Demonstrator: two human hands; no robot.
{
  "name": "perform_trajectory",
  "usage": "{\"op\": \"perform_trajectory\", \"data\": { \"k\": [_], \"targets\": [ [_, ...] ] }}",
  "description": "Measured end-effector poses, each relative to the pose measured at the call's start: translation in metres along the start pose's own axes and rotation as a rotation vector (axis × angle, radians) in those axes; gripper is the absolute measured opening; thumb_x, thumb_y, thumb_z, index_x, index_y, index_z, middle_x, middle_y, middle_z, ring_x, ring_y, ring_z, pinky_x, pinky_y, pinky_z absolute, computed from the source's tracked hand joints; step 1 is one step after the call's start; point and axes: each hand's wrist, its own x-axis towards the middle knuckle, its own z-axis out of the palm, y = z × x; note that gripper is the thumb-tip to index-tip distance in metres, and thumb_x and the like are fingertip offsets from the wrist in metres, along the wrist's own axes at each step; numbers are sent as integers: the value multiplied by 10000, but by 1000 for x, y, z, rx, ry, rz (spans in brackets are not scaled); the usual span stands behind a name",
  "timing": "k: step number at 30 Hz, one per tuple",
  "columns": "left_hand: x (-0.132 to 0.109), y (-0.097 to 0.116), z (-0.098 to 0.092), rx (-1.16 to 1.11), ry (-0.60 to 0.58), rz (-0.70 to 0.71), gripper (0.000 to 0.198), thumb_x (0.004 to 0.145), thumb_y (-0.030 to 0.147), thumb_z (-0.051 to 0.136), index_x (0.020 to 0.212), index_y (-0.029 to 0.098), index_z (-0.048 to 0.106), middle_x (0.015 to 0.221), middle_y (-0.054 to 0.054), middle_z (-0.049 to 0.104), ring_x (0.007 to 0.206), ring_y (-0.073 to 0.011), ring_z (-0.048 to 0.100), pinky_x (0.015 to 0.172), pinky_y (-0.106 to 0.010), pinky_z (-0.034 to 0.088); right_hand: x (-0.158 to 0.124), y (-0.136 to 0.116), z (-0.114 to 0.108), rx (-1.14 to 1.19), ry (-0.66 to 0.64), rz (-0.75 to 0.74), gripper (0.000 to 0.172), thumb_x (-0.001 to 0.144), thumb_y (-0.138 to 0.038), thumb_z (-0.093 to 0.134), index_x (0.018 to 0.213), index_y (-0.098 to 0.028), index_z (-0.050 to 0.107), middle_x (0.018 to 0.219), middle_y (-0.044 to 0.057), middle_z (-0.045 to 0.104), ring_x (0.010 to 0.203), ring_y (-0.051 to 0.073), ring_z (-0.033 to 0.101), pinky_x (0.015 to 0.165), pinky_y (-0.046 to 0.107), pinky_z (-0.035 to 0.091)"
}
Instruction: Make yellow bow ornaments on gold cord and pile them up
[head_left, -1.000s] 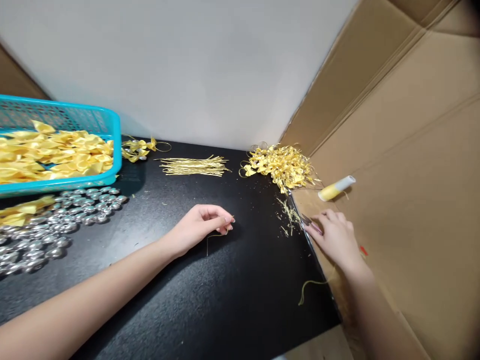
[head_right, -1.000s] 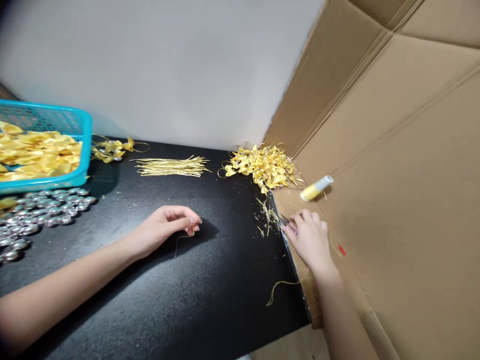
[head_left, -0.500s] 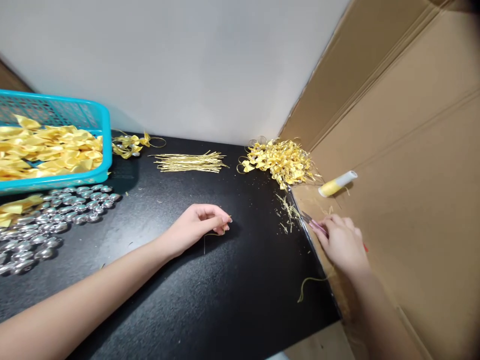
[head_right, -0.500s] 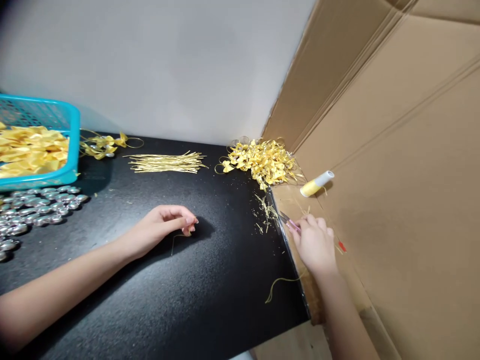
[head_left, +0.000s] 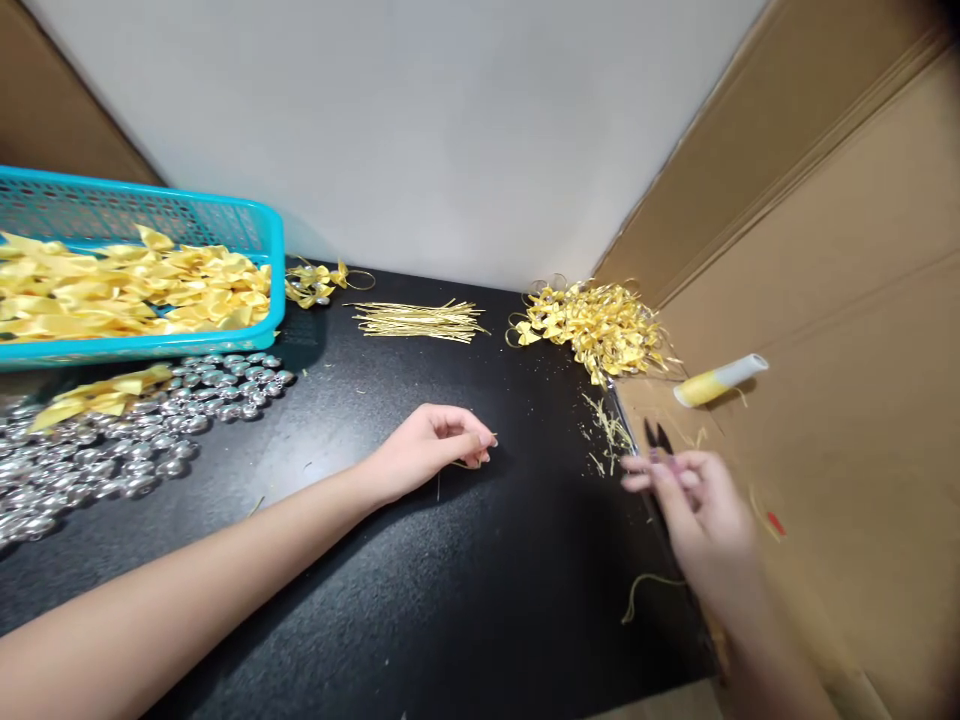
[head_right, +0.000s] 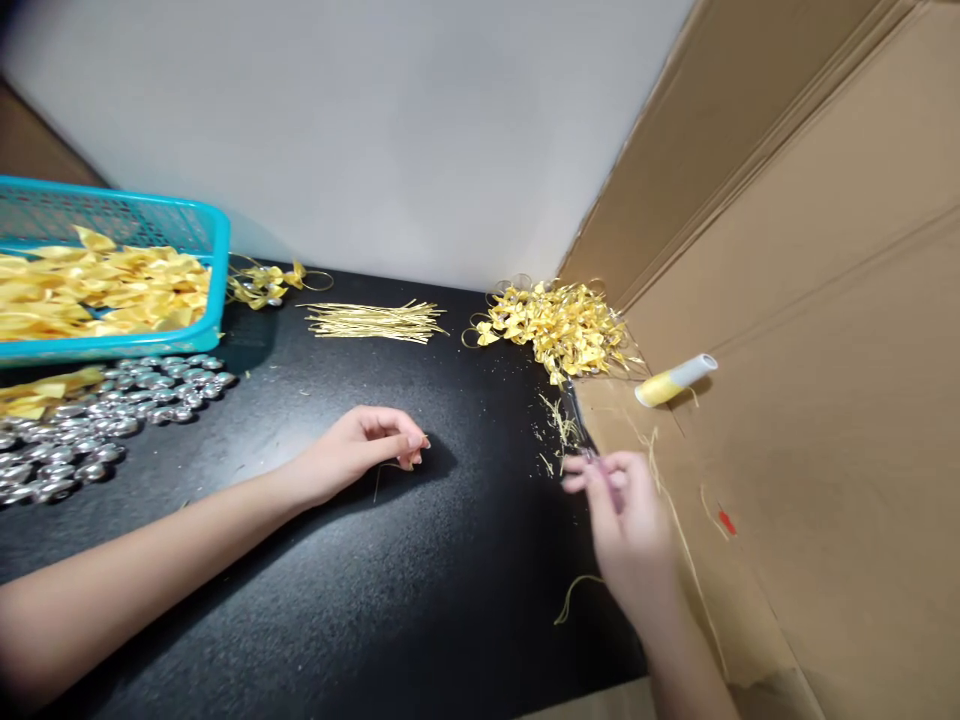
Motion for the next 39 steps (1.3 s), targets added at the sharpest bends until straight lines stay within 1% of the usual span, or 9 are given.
{"op": "perform_trajectory", "data": {
  "k": [2,4,6,8,17,30,33,36,39],
  "targets": [
    [-1,0,1,4,0,12,122,690,265,724,647,155,692,600,-2,671,585,-101,585,639,-227,487,-10,-26,21,80,-192,-1,215,951,-442,415,900,-237,458,632,-33,558,522,143,507,513,247,403],
    [-2,0,1,14,-1,31,118,693,258,718,647,153,691,599,1,670,586,-99,582,638,-224,483,-16,-45,40,106,-335,-27,230,965,-438,394,991,-229,487,593,-61,494,476,127,440,460,230,334],
    [-3,-1,1,23,-7,49,120,698,258,711,653,149,690,602,1,671,586,-99,580,637,-223,479,-18,-56,55,104,-419,-88,274,984,-428,356,1006,-221,534,597,-53,497,503,127,463,489,236,327],
    [-3,-2,1,24,-22,59,127,703,264,704,662,145,688,609,-2,674,588,-102,580,637,-227,478,-17,-60,65,83,-427,-136,314,994,-416,340,926,-213,571,650,-26,554,581,135,527,555,245,351],
    [-1,-3,0,23,-61,70,96,719,234,675,679,148,679,615,5,665,589,-103,584,630,-226,476,-14,-60,77,46,-361,-166,307,979,-398,393,840,-204,585,665,-12,566,591,132,519,548,235,338],
    [-1,-2,1,49,-61,66,95,702,227,665,657,145,676,614,-3,667,593,-104,592,634,-225,490,-13,-58,77,48,-316,-166,327,977,-404,395,782,-203,565,642,-17,555,584,127,519,526,233,321],
    [-2,-1,1,48,-52,52,91,689,226,670,646,147,676,609,-8,667,597,-114,603,633,-233,499,-4,-48,65,52,-218,-118,340,976,-440,376,872,-205,598,666,-3,600,575,142,541,533,240,372],
    [-2,-1,1,47,-53,40,92,684,229,672,640,148,676,607,-8,667,597,-118,606,631,-237,500,13,-21,42,-79,-41,-40,367,946,-490,404,1033,-197,606,710,32,652,580,180,572,539,271,413],
    [-1,-3,0,37,-54,48,89,689,224,668,643,150,686,610,-6,671,602,-113,605,632,-230,491,28,17,18,-298,136,27,379,895,-515,465,987,-181,617,898,129,697,781,263,644,669,346,472]
  ]
}}
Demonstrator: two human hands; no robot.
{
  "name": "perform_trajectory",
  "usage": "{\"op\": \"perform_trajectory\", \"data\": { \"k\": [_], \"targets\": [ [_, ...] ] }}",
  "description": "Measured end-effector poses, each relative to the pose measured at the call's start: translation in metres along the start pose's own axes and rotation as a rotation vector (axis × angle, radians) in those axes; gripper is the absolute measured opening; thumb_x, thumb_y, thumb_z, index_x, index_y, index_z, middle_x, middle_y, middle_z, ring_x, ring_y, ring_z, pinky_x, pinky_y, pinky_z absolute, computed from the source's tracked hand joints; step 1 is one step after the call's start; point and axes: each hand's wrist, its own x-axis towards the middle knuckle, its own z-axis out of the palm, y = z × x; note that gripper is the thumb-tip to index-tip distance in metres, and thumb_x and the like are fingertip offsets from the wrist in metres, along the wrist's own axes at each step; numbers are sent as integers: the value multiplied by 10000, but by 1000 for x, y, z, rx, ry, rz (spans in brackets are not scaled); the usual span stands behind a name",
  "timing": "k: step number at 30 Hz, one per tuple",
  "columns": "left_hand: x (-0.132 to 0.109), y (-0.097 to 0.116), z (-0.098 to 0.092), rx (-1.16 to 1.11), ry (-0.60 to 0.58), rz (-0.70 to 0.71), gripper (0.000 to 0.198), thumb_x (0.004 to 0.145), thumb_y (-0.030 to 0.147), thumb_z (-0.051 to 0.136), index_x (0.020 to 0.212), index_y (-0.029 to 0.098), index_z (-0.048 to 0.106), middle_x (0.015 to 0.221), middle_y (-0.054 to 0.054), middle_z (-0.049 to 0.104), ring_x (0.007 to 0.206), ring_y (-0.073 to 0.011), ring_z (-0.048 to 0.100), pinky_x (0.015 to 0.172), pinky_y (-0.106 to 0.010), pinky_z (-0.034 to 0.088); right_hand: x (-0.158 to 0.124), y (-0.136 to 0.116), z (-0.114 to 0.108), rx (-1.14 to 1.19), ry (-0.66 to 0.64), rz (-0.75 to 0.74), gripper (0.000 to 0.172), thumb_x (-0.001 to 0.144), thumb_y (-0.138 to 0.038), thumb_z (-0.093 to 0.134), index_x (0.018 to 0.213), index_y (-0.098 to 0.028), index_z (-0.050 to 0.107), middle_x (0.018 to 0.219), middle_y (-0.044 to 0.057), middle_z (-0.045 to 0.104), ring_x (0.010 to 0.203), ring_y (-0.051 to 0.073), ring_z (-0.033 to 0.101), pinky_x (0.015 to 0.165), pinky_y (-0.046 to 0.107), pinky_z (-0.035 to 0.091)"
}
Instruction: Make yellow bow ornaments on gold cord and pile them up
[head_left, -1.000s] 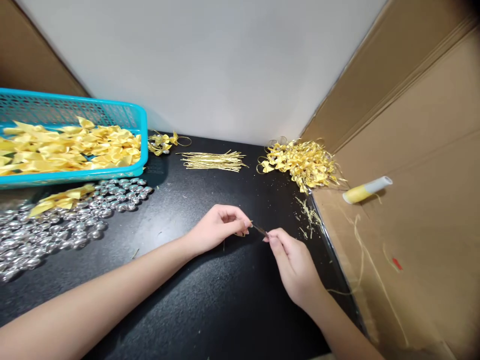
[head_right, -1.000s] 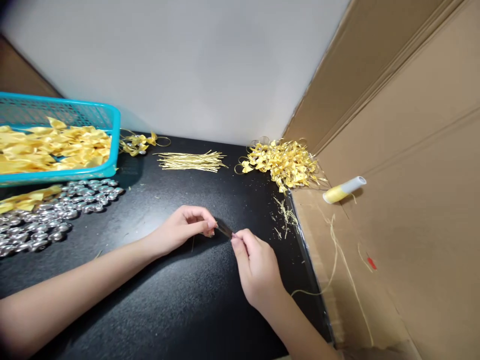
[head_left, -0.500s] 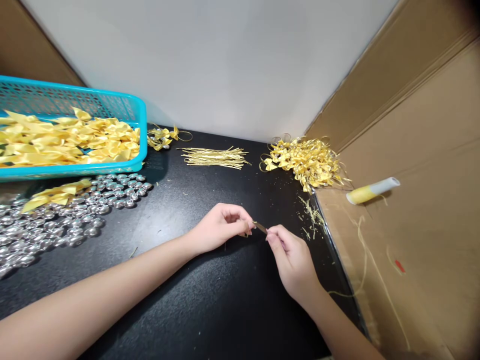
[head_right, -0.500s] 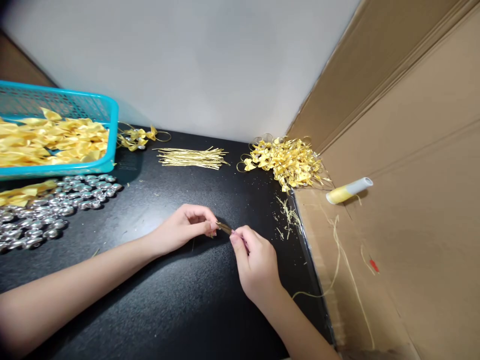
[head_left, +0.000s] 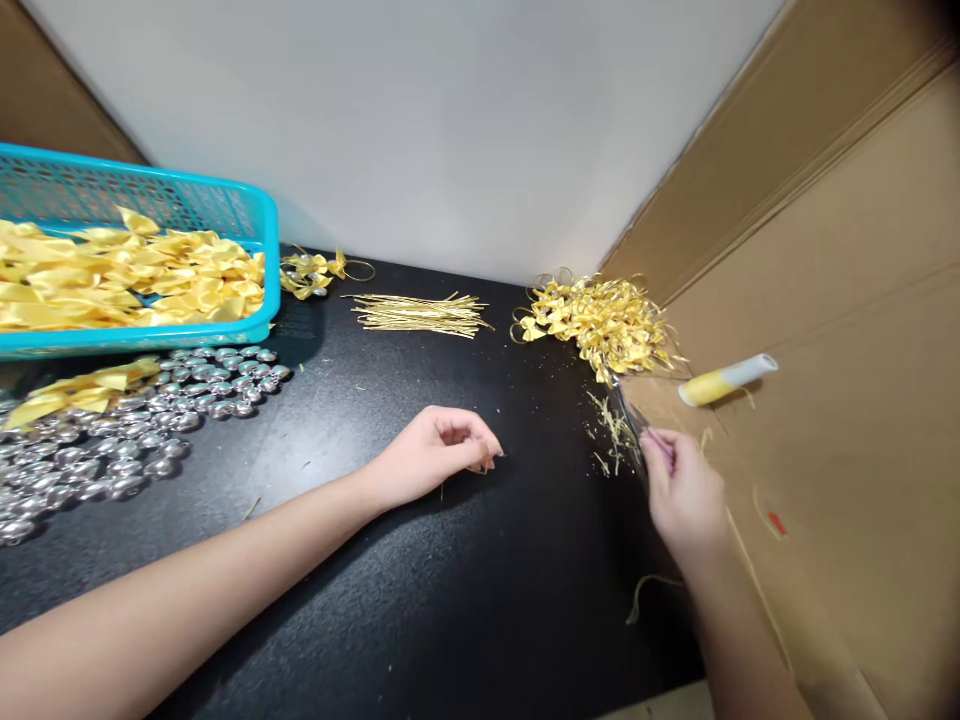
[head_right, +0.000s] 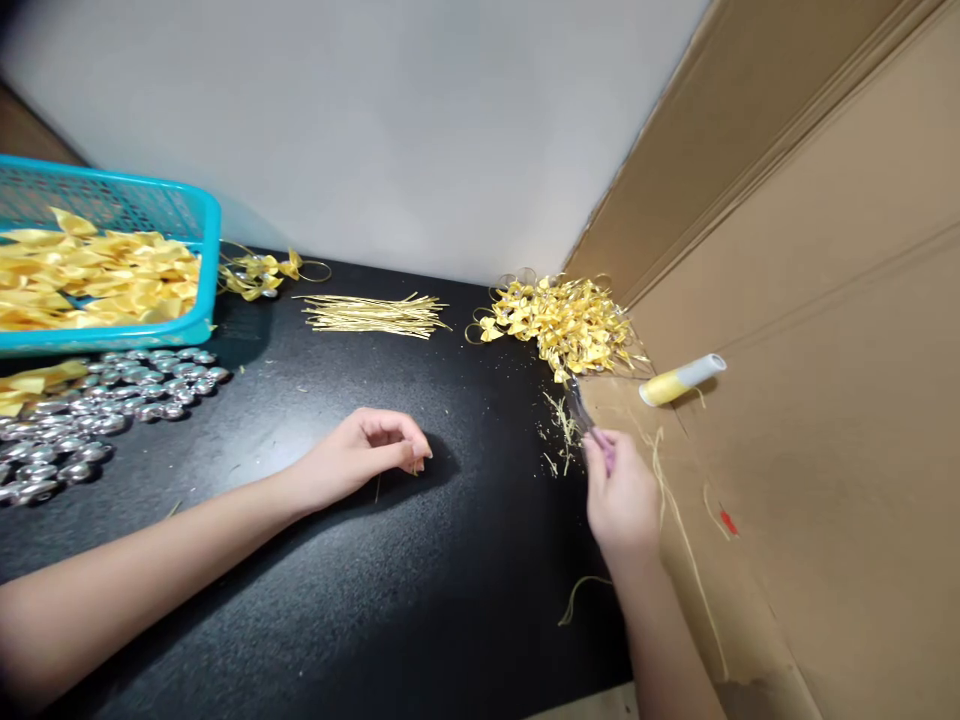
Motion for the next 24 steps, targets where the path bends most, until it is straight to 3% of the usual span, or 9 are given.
{"op": "perform_trajectory", "data": {
  "k": [2,4,8,11,13,16,18,21,24],
  "targets": [
    [1,-1,0,-12,2,7,83,691,216,669,647,151,692,612,-4,675,603,-107,601,630,-221,482,7,27,-3,-147,46,37,410,894,-537,444,944,-165,611,886,157,679,804,297,628,704,399,471],
    [1,-1,0,-21,6,4,78,691,211,671,647,152,693,607,2,674,595,-101,595,623,-214,474,9,48,-3,-279,77,-36,471,915,-554,378,895,-148,617,868,179,643,820,315,589,749,447,458],
    [1,-1,0,-13,23,-1,69,684,213,678,648,155,690,601,6,673,587,-100,587,614,-213,463,7,58,-5,-428,93,-133,482,927,-518,367,902,-123,642,898,206,610,865,345,528,789,507,434],
    [1,0,0,6,33,-4,74,683,221,681,648,156,686,595,6,668,588,-103,581,615,-216,456,-1,27,-6,-439,119,-156,457,921,-460,429,1116,-89,611,1084,255,599,1024,399,511,857,567,415],
    [1,0,0,19,40,3,87,685,230,684,638,156,680,584,10,657,580,-101,567,612,-215,448,-14,-10,0,-294,62,-292,459,935,-411,442,1276,-117,531,1249,232,571,1187,377,481,984,567,379],
    [0,-3,-2,6,75,43,109,682,242,691,622,154,669,567,24,628,557,-88,525,588,-205,421,-40,-73,23,-103,-315,-674,541,951,-404,448,1441,-183,385,1535,132,374,1429,314,279,1130,538,288],
    [1,-4,-5,-51,140,62,121,683,259,693,629,155,663,559,33,606,539,-83,493,558,-199,394,-49,-105,43,-48,-602,-880,671,953,-466,439,1508,-133,262,1599,119,243,1485,281,165,1182,531,216],
    [2,-5,-13,-167,295,78,140,664,285,702,639,152,665,524,39,558,527,-84,461,539,-199,369,-42,-120,63,-74,-734,-863,737,970,-525,359,1531,-85,173,1612,128,160,1501,260,109,1197,563,133],
    [4,-3,-20,-282,391,75,160,613,294,728,636,146,674,522,33,544,534,-87,457,550,-204,365,-25,-100,58,-216,-650,-619,735,970,-548,322,1522,-73,221,1610,146,132,1500,283,106,1191,577,112]
  ]
}}
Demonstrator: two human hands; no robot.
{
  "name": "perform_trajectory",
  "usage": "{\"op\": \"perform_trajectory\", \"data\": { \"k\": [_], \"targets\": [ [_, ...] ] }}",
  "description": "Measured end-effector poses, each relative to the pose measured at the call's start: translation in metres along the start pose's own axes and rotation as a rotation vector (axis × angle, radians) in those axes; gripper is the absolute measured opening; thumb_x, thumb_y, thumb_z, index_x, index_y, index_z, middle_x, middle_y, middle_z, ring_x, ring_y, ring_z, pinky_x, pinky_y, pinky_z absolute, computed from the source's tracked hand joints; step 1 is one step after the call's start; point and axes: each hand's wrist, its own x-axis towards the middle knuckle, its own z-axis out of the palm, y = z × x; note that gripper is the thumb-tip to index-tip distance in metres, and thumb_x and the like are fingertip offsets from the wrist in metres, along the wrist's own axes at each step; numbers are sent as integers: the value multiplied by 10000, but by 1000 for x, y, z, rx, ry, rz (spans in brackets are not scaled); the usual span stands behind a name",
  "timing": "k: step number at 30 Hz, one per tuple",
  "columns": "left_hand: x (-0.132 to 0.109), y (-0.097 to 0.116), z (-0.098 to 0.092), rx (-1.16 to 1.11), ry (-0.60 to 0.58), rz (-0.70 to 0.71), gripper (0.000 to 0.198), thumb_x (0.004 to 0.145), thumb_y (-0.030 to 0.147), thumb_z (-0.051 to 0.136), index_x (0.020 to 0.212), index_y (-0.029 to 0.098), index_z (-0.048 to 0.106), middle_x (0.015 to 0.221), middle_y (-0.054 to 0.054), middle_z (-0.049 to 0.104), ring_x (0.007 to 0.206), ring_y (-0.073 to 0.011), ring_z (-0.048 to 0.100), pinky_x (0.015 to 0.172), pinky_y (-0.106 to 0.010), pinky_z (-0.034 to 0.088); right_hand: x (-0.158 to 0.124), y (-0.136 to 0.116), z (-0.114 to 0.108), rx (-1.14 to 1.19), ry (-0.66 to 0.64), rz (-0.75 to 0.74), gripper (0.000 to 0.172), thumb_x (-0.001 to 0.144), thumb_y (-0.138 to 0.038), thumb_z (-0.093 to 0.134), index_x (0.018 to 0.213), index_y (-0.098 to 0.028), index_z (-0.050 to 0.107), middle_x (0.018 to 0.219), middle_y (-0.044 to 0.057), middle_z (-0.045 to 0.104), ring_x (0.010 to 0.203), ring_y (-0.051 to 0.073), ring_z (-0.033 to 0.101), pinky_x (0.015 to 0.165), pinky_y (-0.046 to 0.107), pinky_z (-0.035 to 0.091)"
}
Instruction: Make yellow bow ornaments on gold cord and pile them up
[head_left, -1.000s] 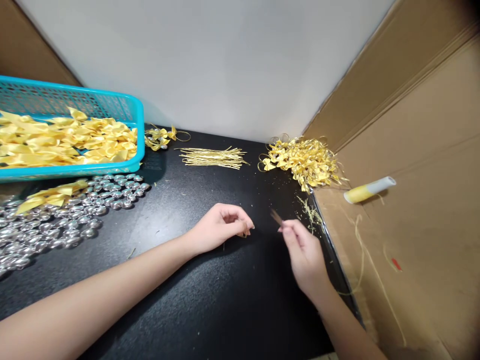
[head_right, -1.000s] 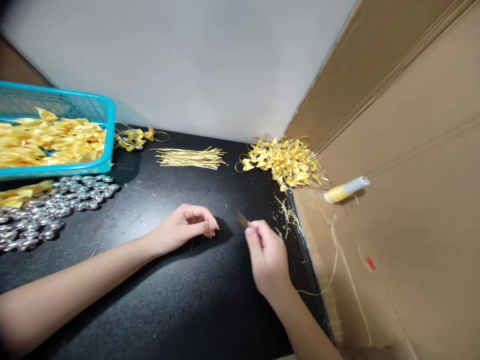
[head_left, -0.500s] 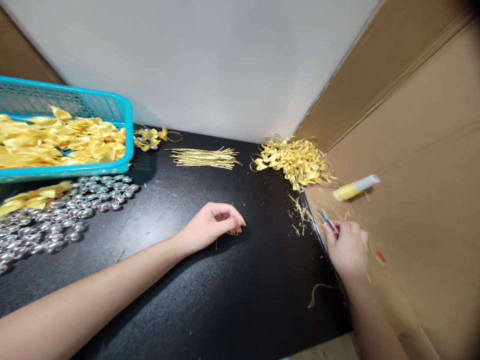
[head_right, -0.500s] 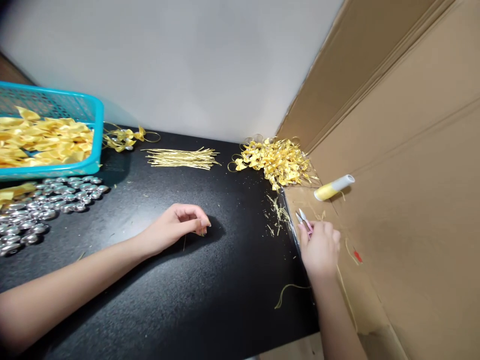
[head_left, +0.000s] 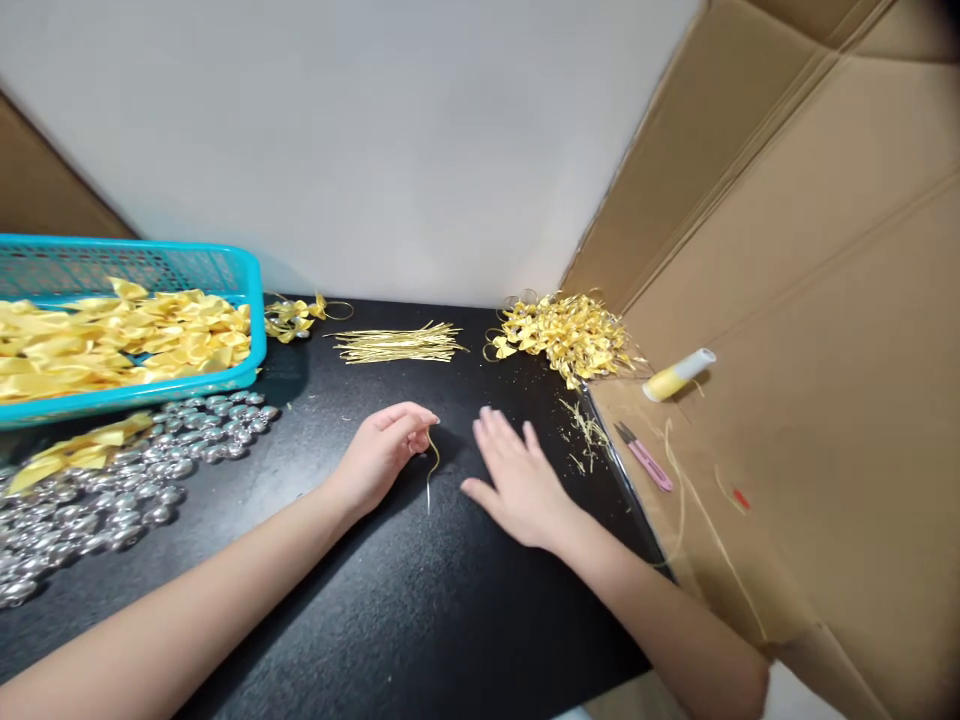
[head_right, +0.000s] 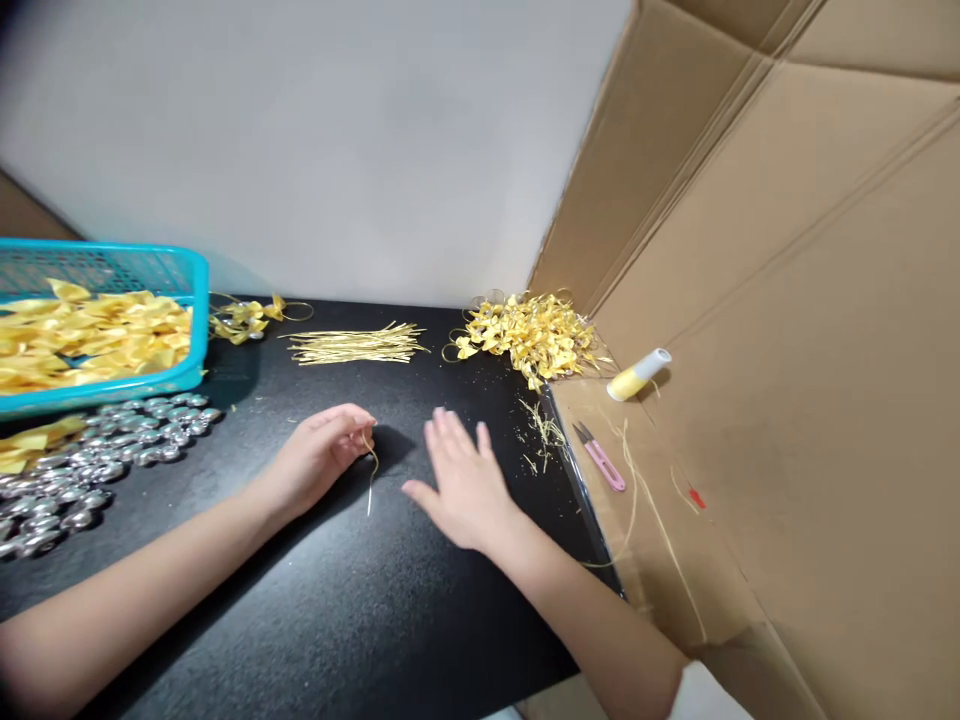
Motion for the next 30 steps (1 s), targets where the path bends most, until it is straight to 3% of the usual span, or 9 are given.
{"op": "perform_trajectory", "data": {
  "k": [5,8,12,17,19,22,24,26,30],
  "targets": [
    [5,-1,3,-32,-19,-22,147,620,280,725,648,142,687,521,41,514,522,-73,427,544,-200,332,-43,27,-10,-129,109,497,765,969,-509,341,1485,49,253,1584,258,105,1489,367,55,1167,630,80],
    [5,1,9,36,-63,24,148,664,293,709,681,147,698,528,45,512,524,-72,415,542,-203,317,-58,7,-10,-33,100,232,677,988,-460,312,1538,-89,176,1618,120,26,1502,274,-9,1197,566,95],
    [-2,19,11,131,-61,151,148,700,304,699,689,157,697,533,46,519,541,-79,423,558,-212,335,-53,-13,-3,105,-134,-282,691,951,-490,426,1544,-227,188,1614,48,156,1492,237,159,1198,509,204],
    [-19,64,-1,265,-1,342,133,727,293,694,688,167,689,575,36,560,575,-89,466,587,-217,379,-53,11,-7,35,281,424,719,894,-451,502,1432,15,406,1477,303,383,1403,464,302,1095,722,188],
    [-28,80,-2,359,-6,418,128,742,277,689,680,165,673,617,24,598,601,-96,500,602,-221,400,-59,8,-14,287,365,322,693,889,-510,497,1427,-75,453,1496,219,410,1418,399,314,1150,637,190],
    [-47,90,4,540,-42,519,128,793,258,656,705,165,662,669,2,640,628,-109,539,602,-229,417,-60,-26,-19,1021,67,105,568,884,-621,476,1274,-237,627,1397,116,563,1331,303,472,1137,537,304],
    [-64,84,8,718,-92,612,129,826,216,627,711,163,655,668,-9,649,629,-116,550,602,-238,422,-53,-57,-19,1550,-145,165,611,843,-690,496,1186,-218,676,1296,128,639,1220,282,574,1062,493,408],
    [-83,69,10,893,-191,764,112,826,138,596,731,162,647,668,-17,659,626,-120,559,610,-249,422,-41,-82,-19,1926,-156,266,544,747,-650,667,1048,-200,719,1149,109,708,1101,246,635,986,416,466],
    [-114,36,-3,1117,-214,1087,161,806,59,572,896,174,642,714,-27,693,633,-140,561,622,-293,397,-25,-103,-22,2200,-218,393,368,625,-422,862,839,-155,725,852,51,731,804,135,654,758,242,498]
  ]
}}
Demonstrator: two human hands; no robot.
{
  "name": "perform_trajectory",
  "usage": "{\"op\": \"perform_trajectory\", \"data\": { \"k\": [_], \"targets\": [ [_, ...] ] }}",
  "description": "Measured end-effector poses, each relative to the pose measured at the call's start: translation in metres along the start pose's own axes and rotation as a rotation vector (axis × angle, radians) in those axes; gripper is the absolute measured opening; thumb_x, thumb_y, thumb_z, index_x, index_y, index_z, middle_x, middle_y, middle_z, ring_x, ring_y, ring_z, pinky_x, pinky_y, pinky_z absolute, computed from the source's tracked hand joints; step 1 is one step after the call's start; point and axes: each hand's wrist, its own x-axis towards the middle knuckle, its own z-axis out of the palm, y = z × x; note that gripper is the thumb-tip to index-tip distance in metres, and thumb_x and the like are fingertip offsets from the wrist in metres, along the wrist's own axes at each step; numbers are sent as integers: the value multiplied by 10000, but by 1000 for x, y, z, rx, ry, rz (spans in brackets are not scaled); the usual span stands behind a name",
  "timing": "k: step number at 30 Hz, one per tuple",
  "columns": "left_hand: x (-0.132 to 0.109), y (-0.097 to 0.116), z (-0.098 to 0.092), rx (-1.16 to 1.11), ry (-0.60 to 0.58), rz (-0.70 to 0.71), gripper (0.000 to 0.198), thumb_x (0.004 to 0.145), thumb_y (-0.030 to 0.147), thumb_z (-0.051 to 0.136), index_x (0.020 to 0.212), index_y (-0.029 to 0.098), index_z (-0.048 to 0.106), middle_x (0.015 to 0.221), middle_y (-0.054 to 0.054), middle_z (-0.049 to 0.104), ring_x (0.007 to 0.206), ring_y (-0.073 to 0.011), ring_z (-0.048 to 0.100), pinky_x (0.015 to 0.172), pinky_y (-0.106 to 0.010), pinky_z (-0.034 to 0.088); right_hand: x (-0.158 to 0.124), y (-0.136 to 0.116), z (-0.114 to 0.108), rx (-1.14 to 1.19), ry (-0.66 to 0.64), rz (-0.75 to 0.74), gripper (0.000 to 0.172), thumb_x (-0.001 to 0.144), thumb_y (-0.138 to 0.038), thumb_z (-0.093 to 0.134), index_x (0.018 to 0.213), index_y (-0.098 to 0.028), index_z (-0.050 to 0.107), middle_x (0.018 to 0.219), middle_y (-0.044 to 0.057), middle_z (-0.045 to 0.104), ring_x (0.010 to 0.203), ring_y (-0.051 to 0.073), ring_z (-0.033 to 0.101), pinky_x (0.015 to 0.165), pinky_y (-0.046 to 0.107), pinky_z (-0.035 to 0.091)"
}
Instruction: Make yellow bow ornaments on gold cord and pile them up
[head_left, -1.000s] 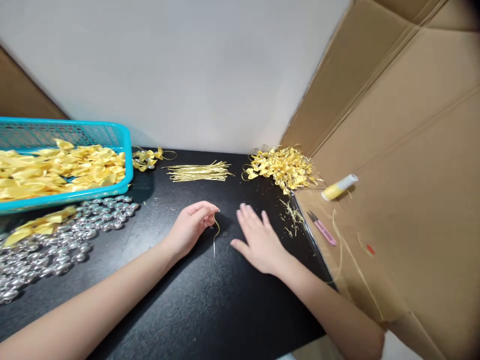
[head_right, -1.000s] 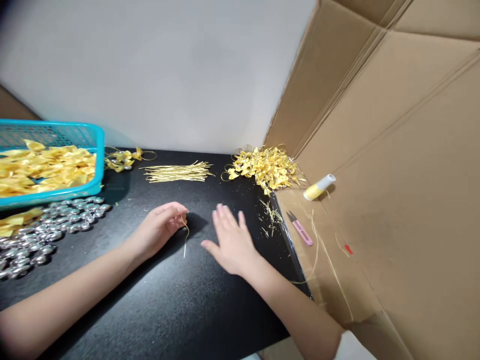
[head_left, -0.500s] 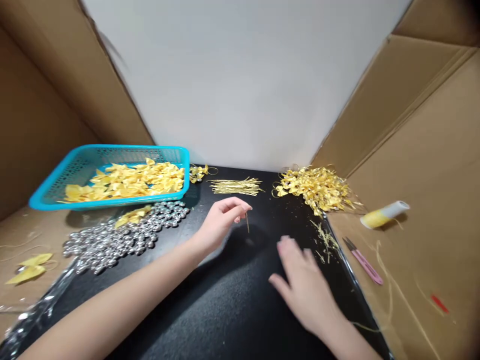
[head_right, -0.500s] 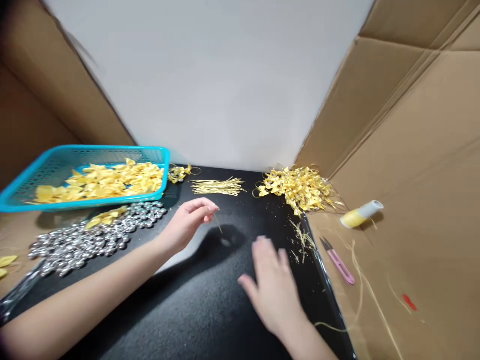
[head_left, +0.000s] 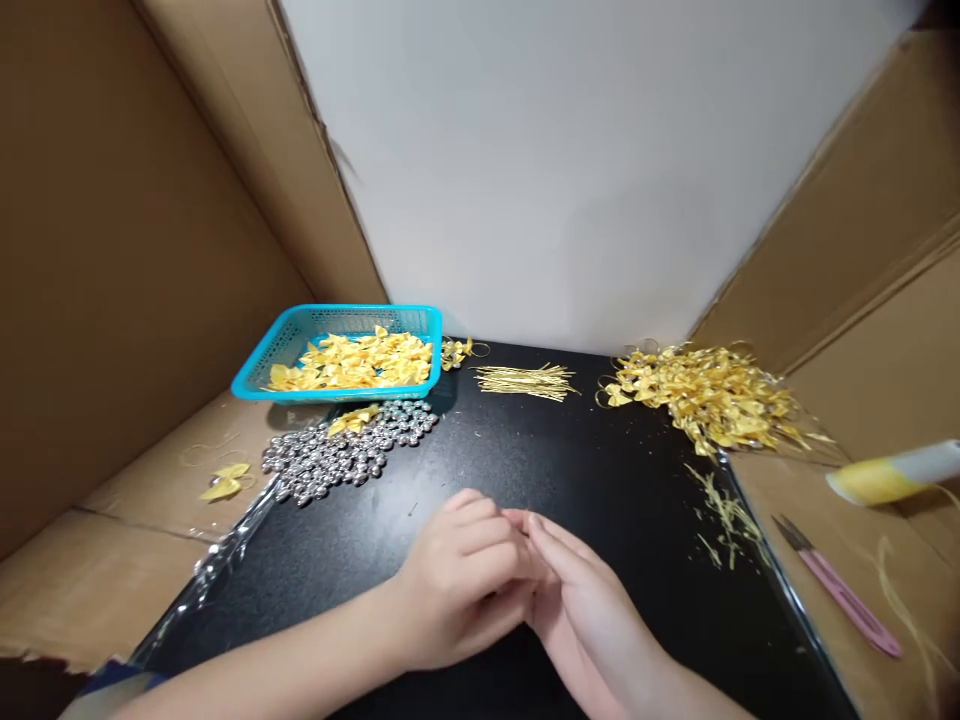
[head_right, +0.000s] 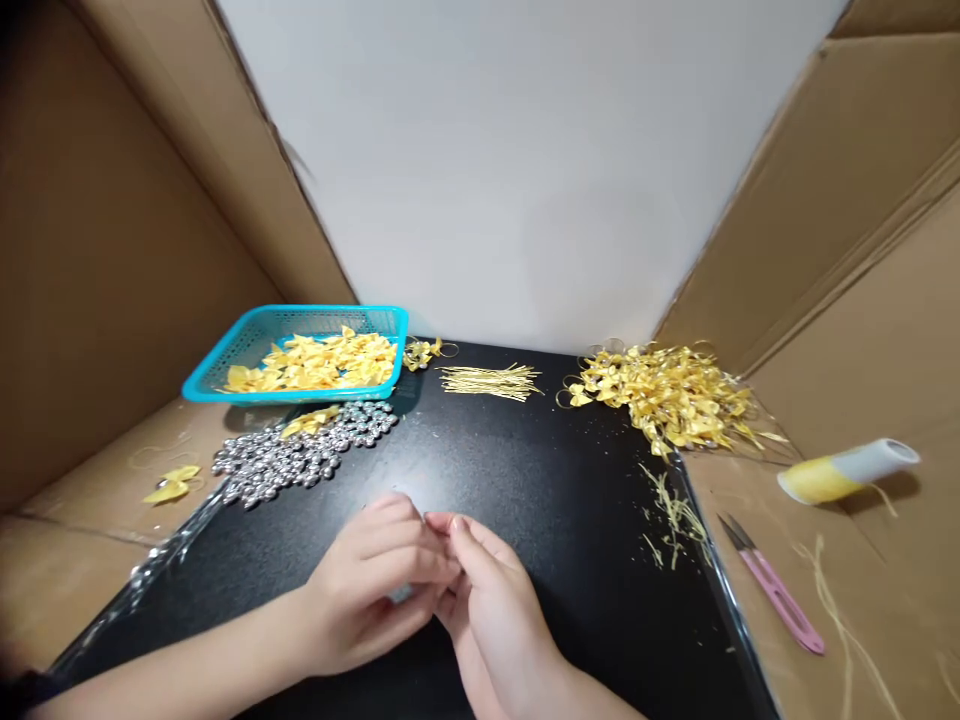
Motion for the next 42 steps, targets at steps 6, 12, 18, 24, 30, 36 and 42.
{"op": "perform_trajectory", "data": {
  "k": [6,12,18,24,30,36,42],
  "targets": [
    [-28,2,-2,133,9,-49,155,835,62,587,930,179,622,746,-25,708,636,-144,541,621,-299,391,5,-2,2,69,55,67,373,536,-353,910,768,-144,706,841,68,733,843,165,669,788,269,509],
    [-53,-14,-14,137,-131,-142,165,869,86,542,949,214,610,855,-11,730,751,-147,613,736,-297,455,11,-19,-18,-75,142,33,316,636,-383,812,819,-164,675,865,59,719,851,181,662,798,306,495],
    [-111,-45,-39,626,-437,-471,810,879,555,516,1516,128,255,1537,-213,348,1404,-378,351,1115,-565,294,-12,-59,-56,-1032,151,-389,171,802,-366,631,847,-204,660,899,52,682,867,204,618,811,346,471],
    [-94,-57,-15,537,-614,-411,883,899,627,391,1536,62,159,1583,-224,192,1473,-363,187,1151,-582,208,-23,-59,-72,-1825,37,-450,72,815,-148,619,800,-217,629,834,7,649,817,176,600,751,306,456],
    [-18,-58,44,276,-669,-280,909,890,664,373,1520,32,197,1595,-222,122,1492,-345,93,1182,-570,100,-39,-50,-70,-2058,-25,-328,102,773,-164,719,757,-204,627,788,-17,652,768,163,585,728,295,398],
    [9,-60,52,17,-588,-151,787,959,548,332,1546,94,70,1614,-187,76,1504,-262,56,1208,-488,122,-60,-16,-84,-2342,31,-358,71,823,-249,682,796,-200,638,792,39,686,744,238,606,699,352,349],
    [-47,-79,11,538,-428,-624,859,928,594,335,1510,-16,167,1579,-289,128,1483,-378,97,1169,-592,154,-54,8,-108,-2441,-2,-622,128,842,-136,609,755,-229,608,668,5,656,642,238,589,667,360,269]
  ]
}}
